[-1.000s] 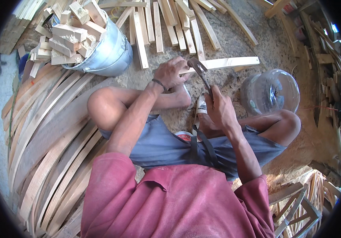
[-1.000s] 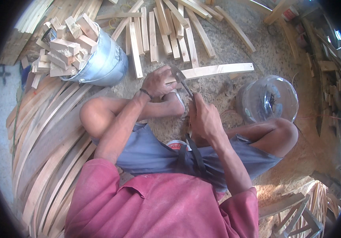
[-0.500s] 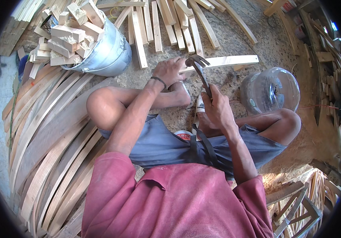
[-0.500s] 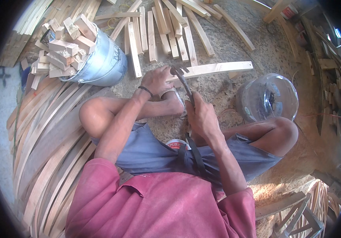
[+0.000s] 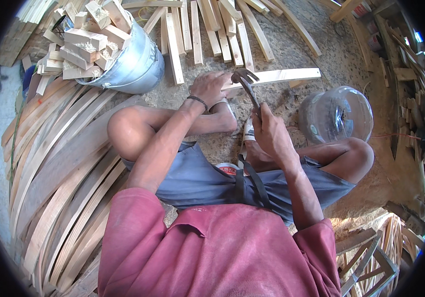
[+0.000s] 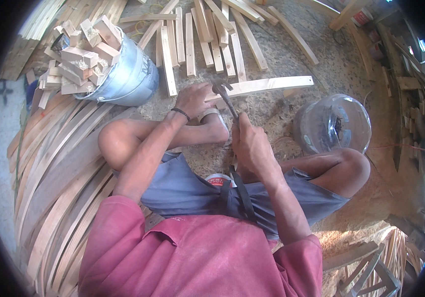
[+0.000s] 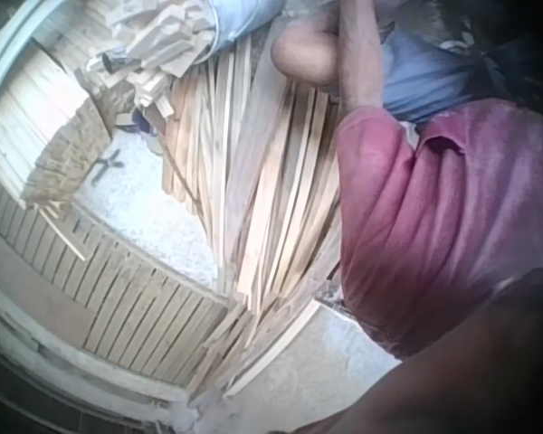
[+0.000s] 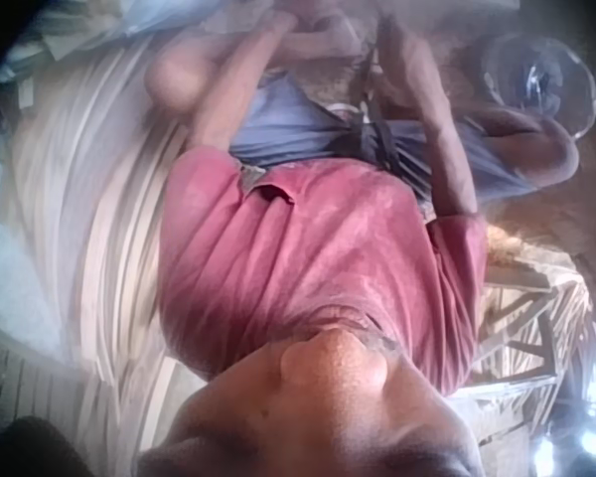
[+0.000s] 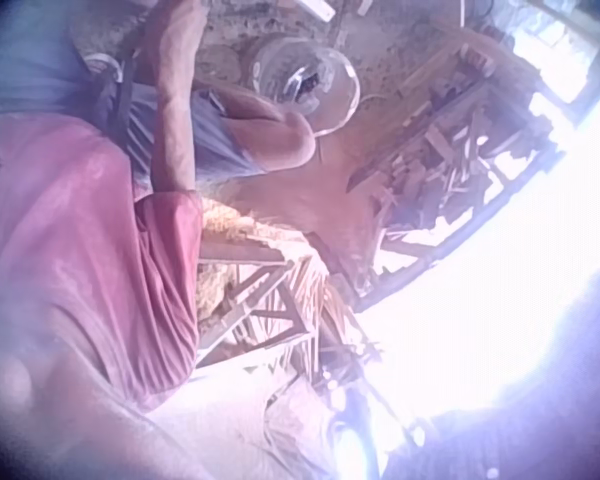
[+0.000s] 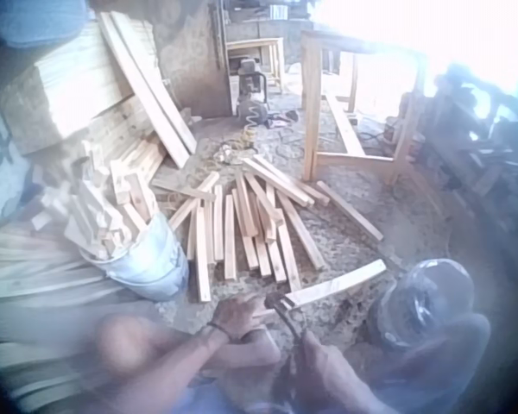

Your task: The person assembles wooden furniture components by applying glue, positioning wooden slats, and driving nails into the joints using a hammer.

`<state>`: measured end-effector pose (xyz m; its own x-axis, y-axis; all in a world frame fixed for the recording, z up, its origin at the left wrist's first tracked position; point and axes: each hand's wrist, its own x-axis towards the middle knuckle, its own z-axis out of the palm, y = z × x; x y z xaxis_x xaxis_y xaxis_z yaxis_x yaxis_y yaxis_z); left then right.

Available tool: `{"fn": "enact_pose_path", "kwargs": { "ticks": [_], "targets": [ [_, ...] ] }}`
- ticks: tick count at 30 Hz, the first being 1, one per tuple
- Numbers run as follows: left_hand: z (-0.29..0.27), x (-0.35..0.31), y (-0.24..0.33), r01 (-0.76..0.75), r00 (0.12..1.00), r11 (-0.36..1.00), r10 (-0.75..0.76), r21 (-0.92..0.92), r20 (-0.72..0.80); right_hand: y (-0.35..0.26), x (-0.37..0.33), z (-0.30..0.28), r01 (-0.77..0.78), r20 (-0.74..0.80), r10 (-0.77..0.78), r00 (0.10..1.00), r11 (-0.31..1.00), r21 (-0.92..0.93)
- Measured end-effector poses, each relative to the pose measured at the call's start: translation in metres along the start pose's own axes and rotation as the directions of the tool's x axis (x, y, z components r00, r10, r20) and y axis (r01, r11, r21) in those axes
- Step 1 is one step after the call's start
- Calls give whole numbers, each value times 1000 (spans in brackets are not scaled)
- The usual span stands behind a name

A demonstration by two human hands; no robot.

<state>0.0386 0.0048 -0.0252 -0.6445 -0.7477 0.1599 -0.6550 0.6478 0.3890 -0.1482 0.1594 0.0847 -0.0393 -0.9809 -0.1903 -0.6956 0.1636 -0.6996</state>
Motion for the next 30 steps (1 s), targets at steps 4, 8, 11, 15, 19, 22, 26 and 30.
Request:
{"fn": "enact_pose_path", "kwargs": {
  "ticks": [4,8,11,15,19,22,26,30],
  "targets": [
    [-4,1,0,31,999,997,-30,-74,14,2,0,3,14,-10,-14,1000,1000,22],
    [-18,6,7,115,968,993,-109,-16,226,1,1,4,-22,-15,22,1000,999,25],
    [-18,7,9,117,976,992,-107,-44,190,2,-1,2,48,-54,-45,998,997,65],
    [-1,1,4,62,997,996,-59,-68,51,-19,1,-27,12,-38,-6,999,989,149],
    [1,-6,-3,114,987,992,-107,-52,116,-95,-9,-87,241,-324,-173,930,953,182],
    [-5,-3,4,145,982,988,-136,-59,130,-83,-19,-108,526,-572,-335,749,825,206],
    [-5,0,6,161,973,985,-150,-55,175,-50,-22,-75,431,-488,-274,828,869,243],
    [-1,-4,9,134,976,991,-128,-20,173,-7,-9,-15,21,-30,-21,999,1000,20]
  ]
}}
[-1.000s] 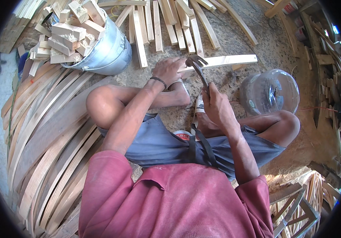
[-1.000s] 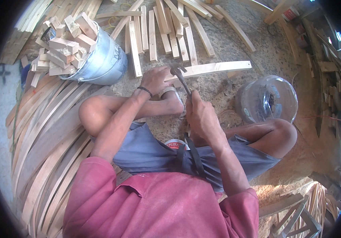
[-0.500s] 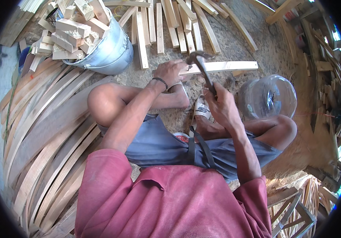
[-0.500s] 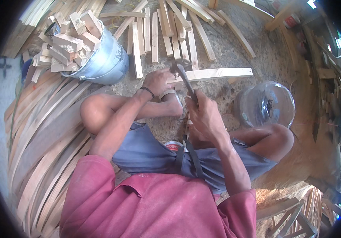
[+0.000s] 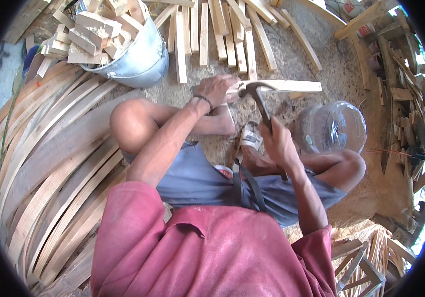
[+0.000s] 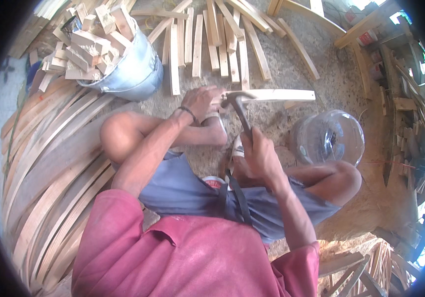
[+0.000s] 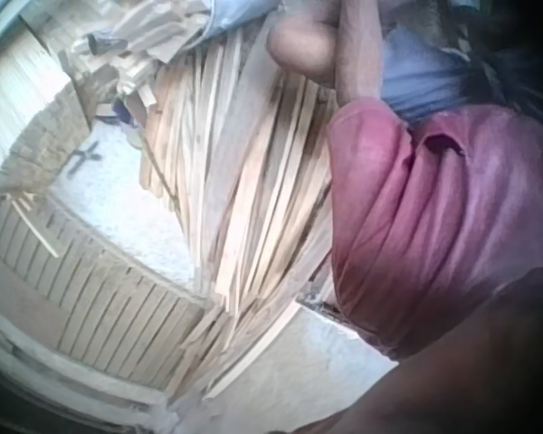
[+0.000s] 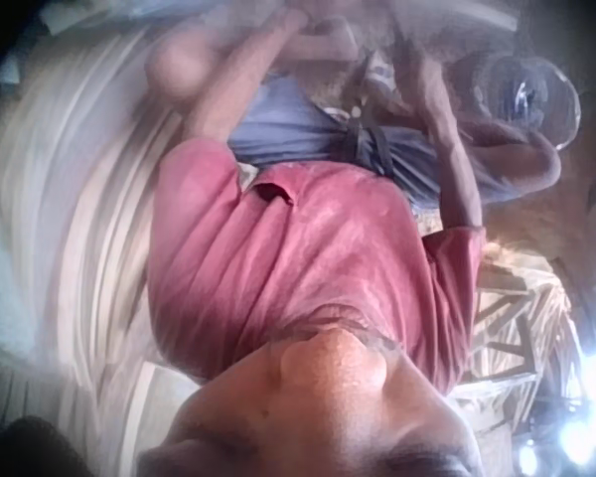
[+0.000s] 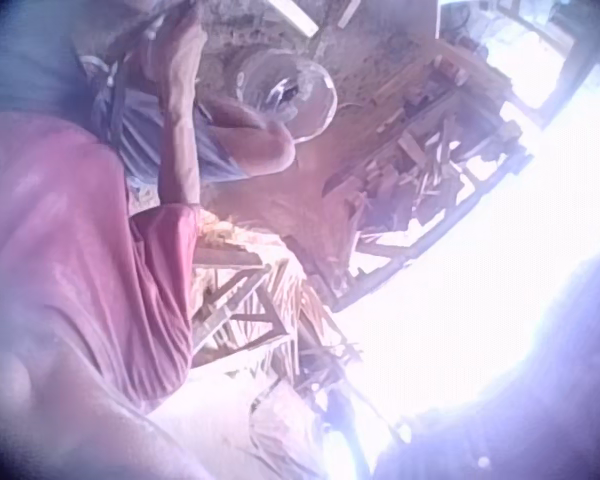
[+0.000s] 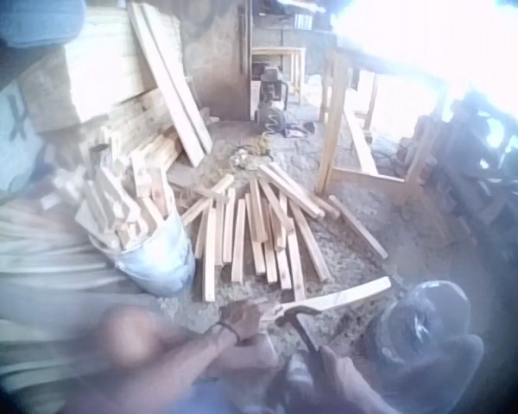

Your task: The person assembles wooden furniture components by applying glue, positioning wooden slats, and driving nails into the joints using a hammer.

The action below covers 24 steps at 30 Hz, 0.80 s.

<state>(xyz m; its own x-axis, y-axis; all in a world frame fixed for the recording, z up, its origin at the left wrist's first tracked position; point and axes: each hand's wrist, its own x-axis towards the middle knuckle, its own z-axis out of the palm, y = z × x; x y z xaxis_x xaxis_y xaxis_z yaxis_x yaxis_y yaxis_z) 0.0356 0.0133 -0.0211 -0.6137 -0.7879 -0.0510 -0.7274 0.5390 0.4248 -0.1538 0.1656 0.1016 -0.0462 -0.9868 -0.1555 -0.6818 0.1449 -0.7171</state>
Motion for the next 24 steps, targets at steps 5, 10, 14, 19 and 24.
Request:
{"fn": "enact_pose_path", "kwargs": {
  "ticks": [5,10,14,19,24],
  "targets": [
    [4,2,-4,-25,998,999,27,29,-62,-56,2,-42,33,-30,-34,999,999,-37],
    [4,-2,-8,-26,997,1000,25,-14,-78,-119,7,-94,538,-553,-414,723,839,75],
    [21,-2,-20,-48,986,999,47,-2,-157,-84,7,-61,638,-529,-447,721,727,255],
    [-18,9,2,-22,1000,999,21,-36,-9,11,15,-3,73,-56,-80,995,991,-110],
    [-9,0,-3,36,999,999,-36,23,12,-76,11,-61,170,-262,-175,949,985,-42]
  ]
}}
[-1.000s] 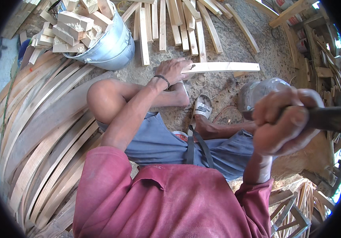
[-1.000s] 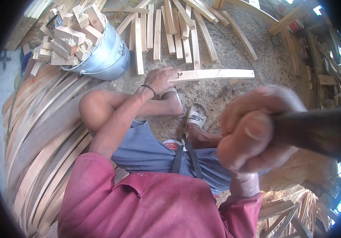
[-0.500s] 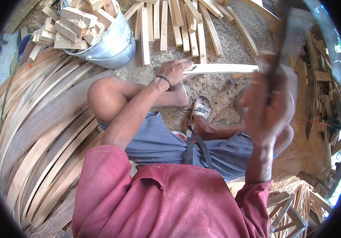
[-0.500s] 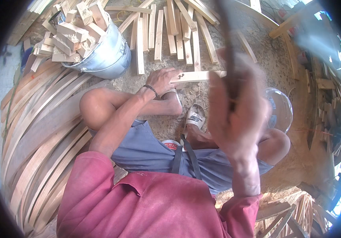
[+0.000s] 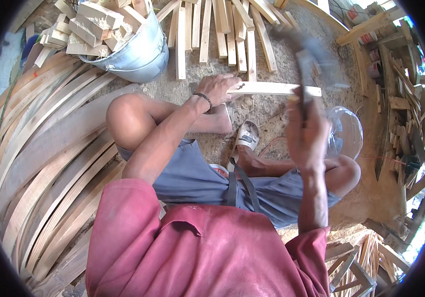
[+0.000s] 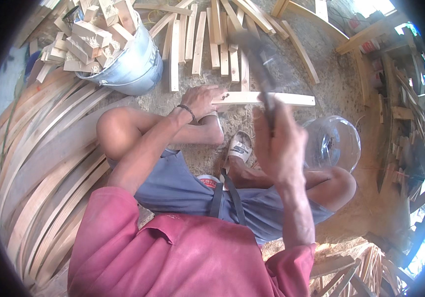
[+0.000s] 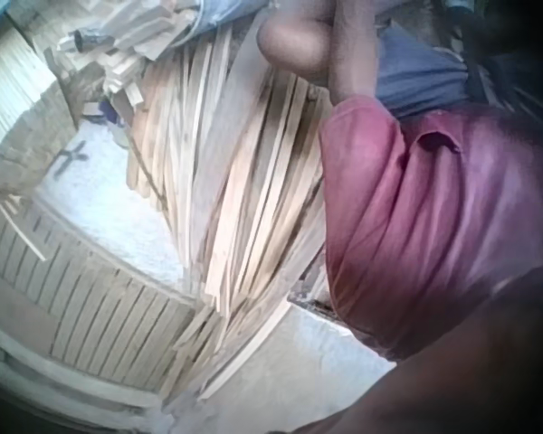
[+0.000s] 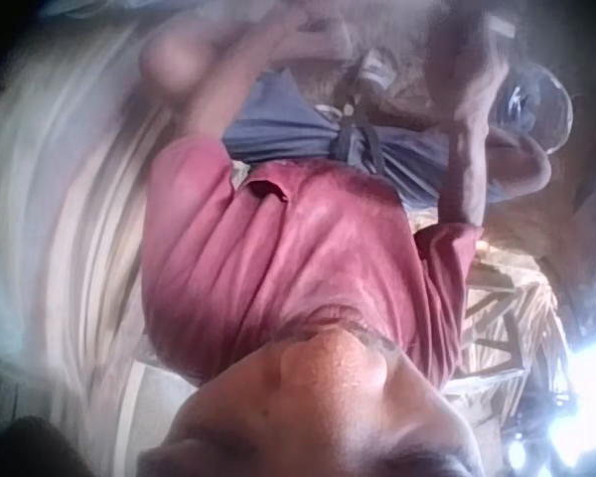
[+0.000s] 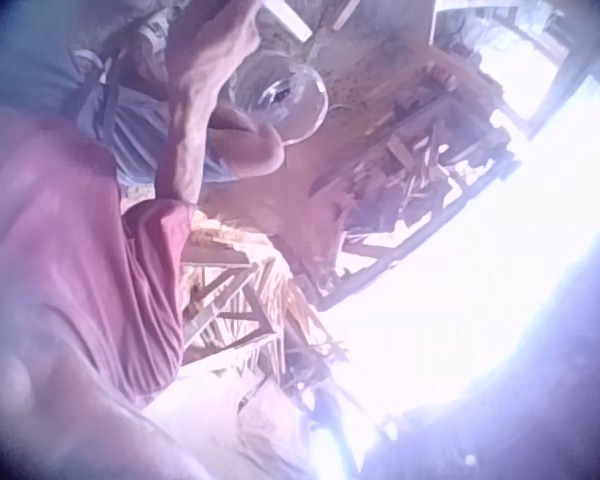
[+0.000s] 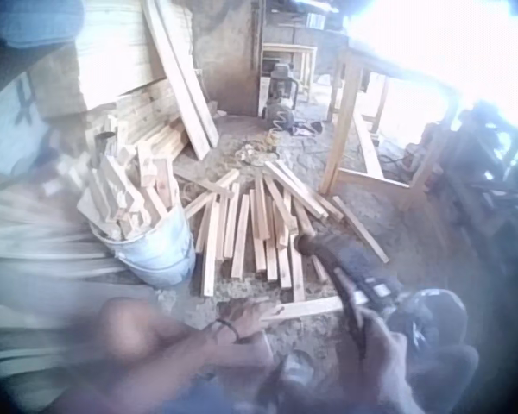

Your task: The person assembles wooden furniture components by applying glue, positioning wooden slats, and driving nails into the joints using a hammer.

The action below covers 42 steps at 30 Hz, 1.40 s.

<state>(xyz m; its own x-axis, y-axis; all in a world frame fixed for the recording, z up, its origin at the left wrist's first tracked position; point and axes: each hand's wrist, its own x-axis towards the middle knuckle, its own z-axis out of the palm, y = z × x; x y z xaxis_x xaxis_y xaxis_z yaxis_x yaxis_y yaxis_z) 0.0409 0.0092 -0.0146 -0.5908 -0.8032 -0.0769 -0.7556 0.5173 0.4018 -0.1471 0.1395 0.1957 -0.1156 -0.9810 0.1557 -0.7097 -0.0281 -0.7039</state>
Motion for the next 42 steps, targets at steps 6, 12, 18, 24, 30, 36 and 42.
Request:
{"fn": "enact_pose_path", "kwargs": {
  "ticks": [6,12,18,24,30,36,42],
  "targets": [
    [4,3,-2,-19,1000,998,20,-54,21,4,-2,-15,591,-391,-444,806,623,513],
    [-9,5,6,-28,999,997,31,-74,33,98,-28,59,-170,254,191,948,980,-104],
    [-3,-4,1,13,1000,997,-14,-80,-7,-9,5,-18,370,-284,-371,884,927,-59],
    [4,6,0,-55,998,997,53,-55,-42,54,-26,23,309,-138,-292,946,944,118],
    [0,7,0,-59,998,998,58,-37,-12,63,-17,43,-180,150,180,972,984,-17],
    [2,3,-6,-2,1000,996,5,-94,28,13,3,-25,595,-318,-506,802,725,346],
    [4,11,0,-57,998,995,58,-86,8,115,-47,60,141,178,-109,978,974,-177]
  ]
}}
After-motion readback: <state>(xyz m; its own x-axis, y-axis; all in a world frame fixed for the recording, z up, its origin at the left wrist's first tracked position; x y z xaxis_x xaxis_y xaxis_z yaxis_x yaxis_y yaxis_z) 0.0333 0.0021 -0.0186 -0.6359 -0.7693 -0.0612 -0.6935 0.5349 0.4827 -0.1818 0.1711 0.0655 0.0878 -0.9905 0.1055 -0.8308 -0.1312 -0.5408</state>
